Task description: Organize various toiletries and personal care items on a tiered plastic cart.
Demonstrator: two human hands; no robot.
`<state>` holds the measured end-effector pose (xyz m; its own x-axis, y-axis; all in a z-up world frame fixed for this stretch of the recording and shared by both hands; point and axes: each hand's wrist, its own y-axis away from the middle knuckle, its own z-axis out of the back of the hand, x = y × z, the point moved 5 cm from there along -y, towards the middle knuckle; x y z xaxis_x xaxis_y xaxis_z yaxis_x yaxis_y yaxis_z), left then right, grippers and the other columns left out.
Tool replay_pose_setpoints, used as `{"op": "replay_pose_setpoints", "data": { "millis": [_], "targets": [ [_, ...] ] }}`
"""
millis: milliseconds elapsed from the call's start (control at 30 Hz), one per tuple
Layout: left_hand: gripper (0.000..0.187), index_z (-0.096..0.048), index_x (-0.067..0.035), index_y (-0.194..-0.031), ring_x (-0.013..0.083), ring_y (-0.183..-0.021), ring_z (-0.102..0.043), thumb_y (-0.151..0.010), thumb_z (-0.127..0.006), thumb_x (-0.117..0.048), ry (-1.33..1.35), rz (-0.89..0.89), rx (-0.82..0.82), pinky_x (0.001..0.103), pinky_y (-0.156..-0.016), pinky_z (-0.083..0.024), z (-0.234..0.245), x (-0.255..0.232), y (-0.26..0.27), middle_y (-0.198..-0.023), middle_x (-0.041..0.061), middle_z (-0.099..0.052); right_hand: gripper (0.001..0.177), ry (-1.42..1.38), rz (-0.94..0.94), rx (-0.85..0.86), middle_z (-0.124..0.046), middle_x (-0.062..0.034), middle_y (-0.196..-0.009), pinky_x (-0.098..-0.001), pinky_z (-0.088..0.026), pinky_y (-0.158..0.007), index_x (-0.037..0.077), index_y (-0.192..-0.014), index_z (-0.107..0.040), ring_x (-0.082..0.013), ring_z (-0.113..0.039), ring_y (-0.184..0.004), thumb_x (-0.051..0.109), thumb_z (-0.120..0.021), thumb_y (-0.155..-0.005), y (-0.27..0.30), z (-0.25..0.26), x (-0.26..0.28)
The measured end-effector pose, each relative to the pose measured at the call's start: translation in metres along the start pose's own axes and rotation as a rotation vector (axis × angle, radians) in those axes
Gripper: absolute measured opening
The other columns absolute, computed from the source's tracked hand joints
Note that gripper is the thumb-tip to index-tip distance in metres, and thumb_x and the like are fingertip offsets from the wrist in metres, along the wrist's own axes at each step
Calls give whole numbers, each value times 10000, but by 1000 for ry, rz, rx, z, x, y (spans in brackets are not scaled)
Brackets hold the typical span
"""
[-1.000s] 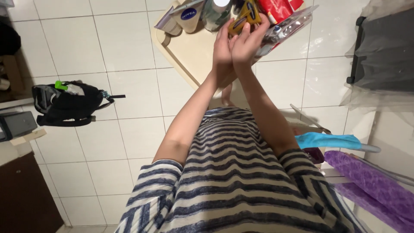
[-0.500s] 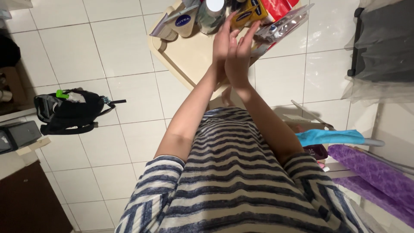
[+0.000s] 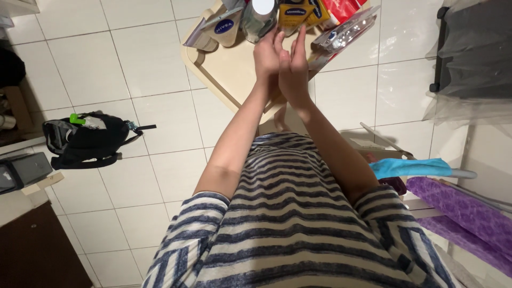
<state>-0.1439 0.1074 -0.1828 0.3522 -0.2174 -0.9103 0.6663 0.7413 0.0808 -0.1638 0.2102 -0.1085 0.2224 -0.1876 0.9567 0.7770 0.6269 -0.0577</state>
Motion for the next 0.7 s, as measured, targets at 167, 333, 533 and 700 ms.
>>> {"op": "replay_pose_setpoints", "data": {
  "millis": [167,333,533,700],
  "targets": [
    [253,-726,-38,-1061,284,-824,-781,-971,-650,-262,108,-90,-135,366,-763,-628,5,6,6,-955,165,-768,722,-465,-32,-37,-184,-302,-1691,-363,-293,-1299,-38,-1633,9,-345,-244,-1604,96,-498,-1137,-22,-21,-78],
    [278,-680,-9,-1096,316,-895,-727,-1004,-598,-257,170,-109,-104,397,-803,-594,26,-43,21,-1010,176,-731,661,-386,-24,-60,-284,-325,-1680,-375,-294,-1336,-60,-1623,-113,-346,-316,-1600,94,-539,-1142,-26,-16,-64],
    [350,-495,25,-1322,365,-1176,-600,-1075,-523,-221,122,-204,23,410,-1019,-527,35,-80,40,-1263,210,-579,593,-220,-62,-69,-434,-342,-1589,-411,-382,-1279,17,-1618,-186,-349,-460,-1524,156,-496,-1131,-19,-4,-34],
    [512,-407,67,-1433,446,-1337,-479,-1023,-599,-172,-55,-503,42,448,-1109,-499,44,-94,52,-1443,269,-405,574,-166,-14,-39,-349,-355,-1651,-407,-341,-1327,49,-1652,-154,-371,-382,-1588,149,-447,-1169,-17,-3,-32]
  ]
}}
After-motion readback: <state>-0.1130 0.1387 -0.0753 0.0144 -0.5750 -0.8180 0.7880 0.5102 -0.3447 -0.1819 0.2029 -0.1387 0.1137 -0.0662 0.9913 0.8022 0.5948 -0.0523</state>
